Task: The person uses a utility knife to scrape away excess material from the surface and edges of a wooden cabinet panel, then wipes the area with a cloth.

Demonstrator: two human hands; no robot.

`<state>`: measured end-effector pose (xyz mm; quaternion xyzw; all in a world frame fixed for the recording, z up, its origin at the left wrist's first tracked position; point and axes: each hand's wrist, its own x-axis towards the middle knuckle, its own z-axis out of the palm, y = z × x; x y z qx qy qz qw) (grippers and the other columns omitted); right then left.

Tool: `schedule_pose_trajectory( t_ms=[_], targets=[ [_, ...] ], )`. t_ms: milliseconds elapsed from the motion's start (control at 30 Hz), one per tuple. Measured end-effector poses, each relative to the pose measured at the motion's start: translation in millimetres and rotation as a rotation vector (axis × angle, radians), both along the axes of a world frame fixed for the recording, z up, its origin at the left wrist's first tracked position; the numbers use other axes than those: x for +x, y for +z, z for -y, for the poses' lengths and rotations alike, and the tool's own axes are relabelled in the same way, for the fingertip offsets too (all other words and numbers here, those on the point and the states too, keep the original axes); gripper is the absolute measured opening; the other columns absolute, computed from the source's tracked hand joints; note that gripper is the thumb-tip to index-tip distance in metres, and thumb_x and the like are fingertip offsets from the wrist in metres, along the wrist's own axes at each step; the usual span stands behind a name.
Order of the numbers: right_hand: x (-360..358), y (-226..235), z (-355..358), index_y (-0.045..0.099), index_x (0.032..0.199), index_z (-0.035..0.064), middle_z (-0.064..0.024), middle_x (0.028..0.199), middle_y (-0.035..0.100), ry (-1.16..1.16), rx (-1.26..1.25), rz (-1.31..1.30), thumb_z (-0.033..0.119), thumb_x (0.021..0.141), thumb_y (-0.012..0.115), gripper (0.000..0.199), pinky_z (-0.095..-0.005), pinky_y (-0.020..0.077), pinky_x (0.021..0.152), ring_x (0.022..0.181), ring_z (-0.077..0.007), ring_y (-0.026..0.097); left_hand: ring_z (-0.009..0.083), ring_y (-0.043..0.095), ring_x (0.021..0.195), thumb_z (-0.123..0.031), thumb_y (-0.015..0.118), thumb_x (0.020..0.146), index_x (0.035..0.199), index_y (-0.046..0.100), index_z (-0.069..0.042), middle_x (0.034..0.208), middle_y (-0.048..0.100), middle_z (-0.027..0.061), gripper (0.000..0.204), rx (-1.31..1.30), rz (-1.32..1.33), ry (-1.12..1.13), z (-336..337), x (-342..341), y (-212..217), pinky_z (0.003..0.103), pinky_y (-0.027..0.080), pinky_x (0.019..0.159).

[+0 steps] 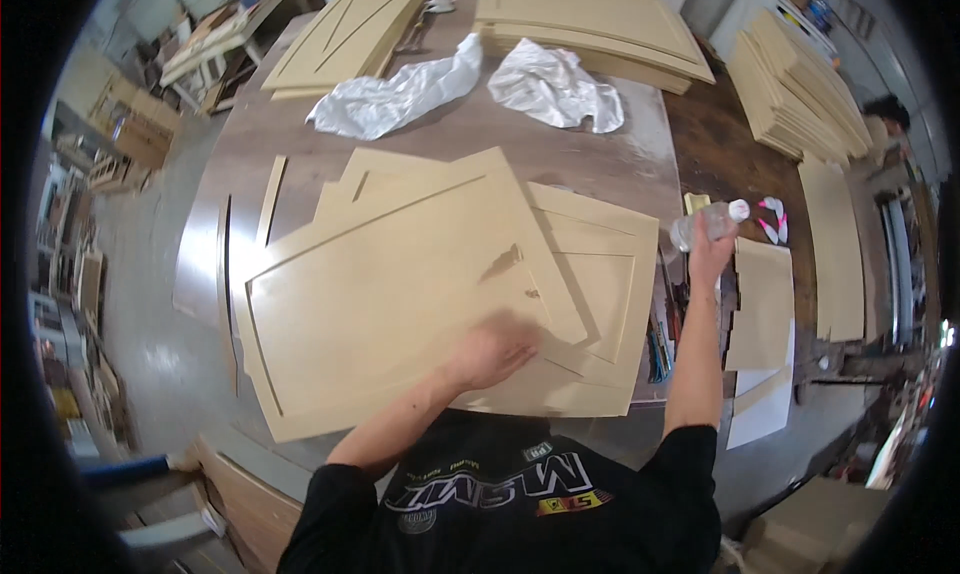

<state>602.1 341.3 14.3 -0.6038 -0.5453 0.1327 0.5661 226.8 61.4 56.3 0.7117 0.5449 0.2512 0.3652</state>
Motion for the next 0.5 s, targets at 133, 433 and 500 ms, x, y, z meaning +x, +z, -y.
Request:
schedule_pose_trajectory(
  t_ms=[133, 433, 500],
  targets=[
    [-57.8, 75.5, 67.5, 0.05, 0.149, 0.0031, -0.019, 0.13, 0.067, 0.366, -0.092, 0.143, 0.04, 0.089, 0.083, 0.078, -0.0437, 0.0511, 0.102, 0.118, -0.0313, 0.065, 0.0371, 0.06, 0.125, -0.02, 0.072, 0.093, 0.12, 0.073, -0.009, 0.129, 0.068, 0.0107, 0.03, -0.061, 0.057, -0.018, 9.5, -12.6, -4.8, 0.048, 0.046, 0.108],
    [-172.4, 100.3, 164.7, 0.058, 0.145, 0.0237, -0.0126, 0.121, 0.07, 0.754, -0.647, 0.989, 0.041, 0.086, 0.083, 0.066, -0.0462, 0.058, 0.09, 0.106, -0.0344, 0.072, 0.0343, 0.049, 0.14, -0.014, 0.075, 0.084, 0.124, 0.068, -0.009, 0.143, 0.058, 0.012, 0.041, 0.377, -0.202, 0.211, 13.6, -59.4, -42.7, 0.05, 0.039, 0.118],
    [-184.3, 102.4, 169.5, 0.06, 0.142, 0.0255, -0.0109, 0.115, 0.071, 0.746, -0.61, 1.149, 0.04, 0.085, 0.083, 0.063, -0.0486, 0.0582, 0.087, 0.104, -0.0365, 0.072, 0.0338, 0.046, 0.144, -0.014, 0.075, 0.084, 0.126, 0.067, -0.009, 0.146, 0.056, 0.012, 0.042, 0.367, -0.184, 0.17, 16.9, -64.9, -46.1, 0.051, 0.036, 0.12]
  ],
)
